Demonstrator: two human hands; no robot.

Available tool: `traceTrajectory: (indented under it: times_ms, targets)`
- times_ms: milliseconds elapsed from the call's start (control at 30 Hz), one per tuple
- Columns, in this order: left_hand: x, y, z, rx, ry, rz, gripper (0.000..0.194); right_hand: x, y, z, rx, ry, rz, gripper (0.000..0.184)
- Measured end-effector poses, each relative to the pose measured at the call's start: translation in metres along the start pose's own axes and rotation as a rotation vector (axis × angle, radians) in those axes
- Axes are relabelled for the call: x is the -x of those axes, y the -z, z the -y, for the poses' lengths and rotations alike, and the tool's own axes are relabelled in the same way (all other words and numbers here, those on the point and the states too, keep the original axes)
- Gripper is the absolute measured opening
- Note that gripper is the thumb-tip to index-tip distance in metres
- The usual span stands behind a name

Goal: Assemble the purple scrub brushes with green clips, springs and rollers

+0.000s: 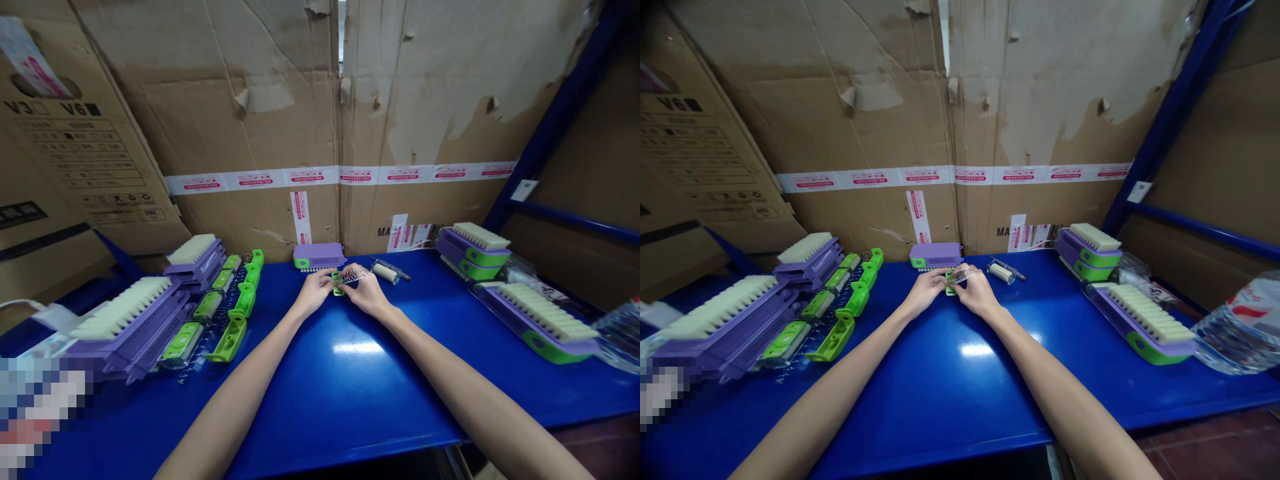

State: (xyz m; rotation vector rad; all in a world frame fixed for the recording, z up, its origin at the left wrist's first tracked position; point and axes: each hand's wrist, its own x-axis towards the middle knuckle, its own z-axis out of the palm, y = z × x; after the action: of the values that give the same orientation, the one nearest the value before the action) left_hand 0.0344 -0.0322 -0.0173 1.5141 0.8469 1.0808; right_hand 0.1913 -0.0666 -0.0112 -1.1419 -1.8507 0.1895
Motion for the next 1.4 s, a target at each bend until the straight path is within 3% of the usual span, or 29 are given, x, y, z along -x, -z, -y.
traceTrajectory:
  times_ms: [267, 600, 1000, 1233, 1400]
  targets:
    - [0.0, 0.003, 0.001, 0.048, 0.043, 0.072, 0.047, 0.0, -0.003, 0.0, -0.113, -0.056, -0.059, 0.012]
    - [0.002, -0.006, -0.008, 0.048, 0.053, 0.046, 0.045, 0.002, -0.005, 0.004, -0.129, -0.061, -0.051, 0.013]
    - [0.0, -0.003, -0.005, 0.025, 0.051, 0.101, 0.048, 0.001, -0.003, -0.001, -0.146, -0.012, -0.057, 0.02]
    - [0.003, -0.001, -0.005, 0.033, 0.078, 0.161, 0.059, 0.0, -0.003, -0.001, -0.221, -0.075, -0.018, 0.024]
    - [0.003, 0.002, -0.001, 0.005, 0.066, 0.184, 0.073, -0.001, -0.003, -0.006, -0.274, -0.201, 0.01, 0.028]
